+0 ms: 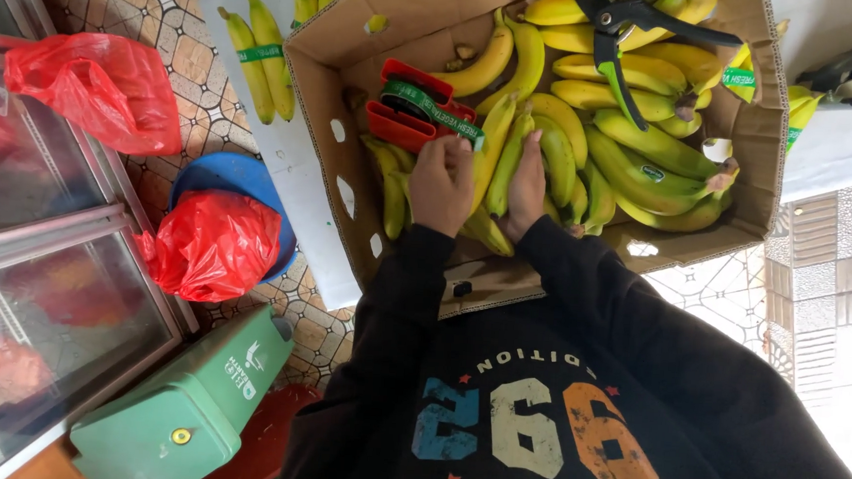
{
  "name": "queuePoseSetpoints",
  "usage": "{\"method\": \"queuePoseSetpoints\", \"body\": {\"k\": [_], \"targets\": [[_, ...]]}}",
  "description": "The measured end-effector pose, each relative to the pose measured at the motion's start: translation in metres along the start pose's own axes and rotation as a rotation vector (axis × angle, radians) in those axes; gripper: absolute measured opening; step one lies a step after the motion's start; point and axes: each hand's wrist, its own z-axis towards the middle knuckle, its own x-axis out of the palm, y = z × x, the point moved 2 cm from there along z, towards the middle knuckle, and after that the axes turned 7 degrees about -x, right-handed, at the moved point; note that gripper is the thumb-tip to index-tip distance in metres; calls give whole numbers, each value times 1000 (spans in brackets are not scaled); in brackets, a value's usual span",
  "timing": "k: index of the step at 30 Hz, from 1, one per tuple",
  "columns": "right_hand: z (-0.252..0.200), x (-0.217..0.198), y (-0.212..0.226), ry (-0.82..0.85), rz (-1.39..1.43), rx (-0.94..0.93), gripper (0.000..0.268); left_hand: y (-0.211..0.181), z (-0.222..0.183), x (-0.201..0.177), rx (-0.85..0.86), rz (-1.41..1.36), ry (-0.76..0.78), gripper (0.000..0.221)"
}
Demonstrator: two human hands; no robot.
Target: Taping bunches of bananas using a manual tape dispenser to secure them for sale.
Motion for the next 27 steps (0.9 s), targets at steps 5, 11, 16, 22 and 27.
{"method": "queuePoseSetpoints", "body": {"k": [5,11,16,22,27], "targets": [[-4,-2,-1,44,-49,1,82,28,8,9,10,-202,69,40],[7,-10,-10,53,-65,0,86,24,8,8,-31,-167,27,31],[5,-8,-6,54,-69,-2,88,19,6,5,37,-124,-22,27],[44,-39,-46,30,-74,-20,83,14,0,10,425,142,-144,9],[51,-45,-54,41,-75,-107,77,16,-5,37,818,492,-194,8]]}}
